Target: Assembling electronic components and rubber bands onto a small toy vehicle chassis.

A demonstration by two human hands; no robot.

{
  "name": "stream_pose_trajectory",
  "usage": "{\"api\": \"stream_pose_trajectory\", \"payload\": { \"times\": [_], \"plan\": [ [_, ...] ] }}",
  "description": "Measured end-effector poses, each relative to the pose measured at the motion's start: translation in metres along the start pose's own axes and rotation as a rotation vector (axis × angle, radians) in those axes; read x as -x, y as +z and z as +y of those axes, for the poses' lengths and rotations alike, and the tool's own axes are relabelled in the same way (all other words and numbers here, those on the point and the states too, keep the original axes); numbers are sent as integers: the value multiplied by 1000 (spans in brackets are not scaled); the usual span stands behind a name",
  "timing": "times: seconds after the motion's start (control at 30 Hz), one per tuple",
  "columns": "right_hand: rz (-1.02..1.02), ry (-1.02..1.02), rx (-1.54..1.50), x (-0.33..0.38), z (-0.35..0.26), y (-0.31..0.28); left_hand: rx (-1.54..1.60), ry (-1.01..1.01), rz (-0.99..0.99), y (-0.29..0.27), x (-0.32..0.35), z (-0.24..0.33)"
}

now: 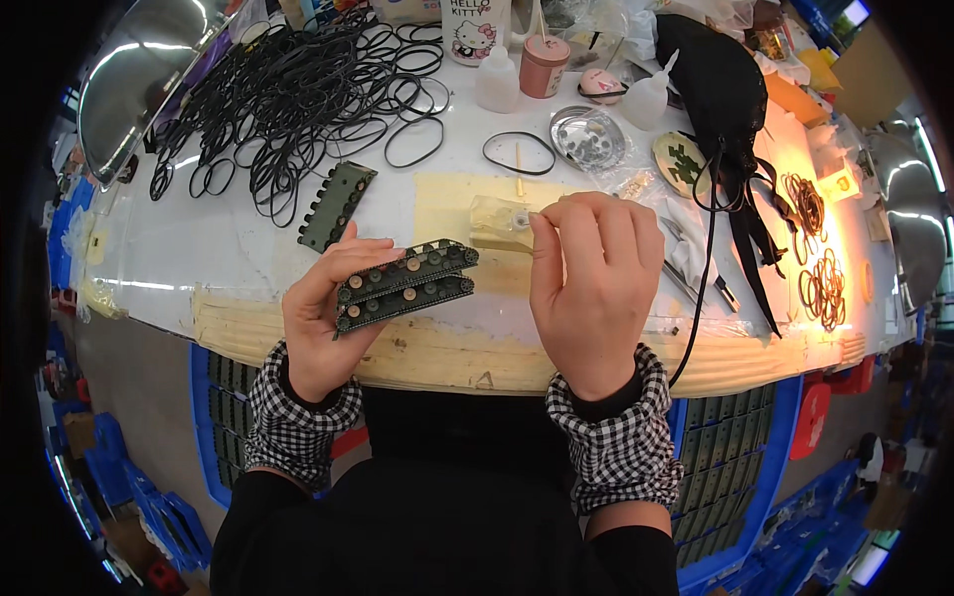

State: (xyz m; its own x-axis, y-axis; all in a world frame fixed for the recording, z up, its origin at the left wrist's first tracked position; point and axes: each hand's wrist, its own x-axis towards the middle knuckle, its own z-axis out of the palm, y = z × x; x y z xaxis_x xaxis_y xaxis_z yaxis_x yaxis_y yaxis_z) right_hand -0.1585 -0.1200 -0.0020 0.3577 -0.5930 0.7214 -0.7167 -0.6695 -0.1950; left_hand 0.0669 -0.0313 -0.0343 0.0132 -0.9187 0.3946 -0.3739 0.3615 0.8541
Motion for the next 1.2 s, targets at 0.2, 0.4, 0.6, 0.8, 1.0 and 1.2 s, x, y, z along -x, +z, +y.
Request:
{"api": "stream_pose_trajectory", "payload": {
  "times": [0.2, 0.4, 0.6, 0.8, 1.0, 1.2],
  "plan": [
    [131, 170, -614, 5, -22, -8, -3, -11, -4, 0, 0, 1],
    [-27, 188, -879, 8, -43, 6, 13, -36, 1, 1, 0, 3],
    [-41, 171, -859, 8, -46, 9, -7, -18, -13, 0, -2, 3],
    [-39, 132, -816, 6, -47, 10, -10, -20, -11, 0, -2, 4],
    [39, 239, -826, 9, -41, 7, -5, -17, -7, 0, -1, 2],
    [138, 80, -180, 0, -6, -3, 7, -1, -4, -1, -1, 2]
  ]
}}
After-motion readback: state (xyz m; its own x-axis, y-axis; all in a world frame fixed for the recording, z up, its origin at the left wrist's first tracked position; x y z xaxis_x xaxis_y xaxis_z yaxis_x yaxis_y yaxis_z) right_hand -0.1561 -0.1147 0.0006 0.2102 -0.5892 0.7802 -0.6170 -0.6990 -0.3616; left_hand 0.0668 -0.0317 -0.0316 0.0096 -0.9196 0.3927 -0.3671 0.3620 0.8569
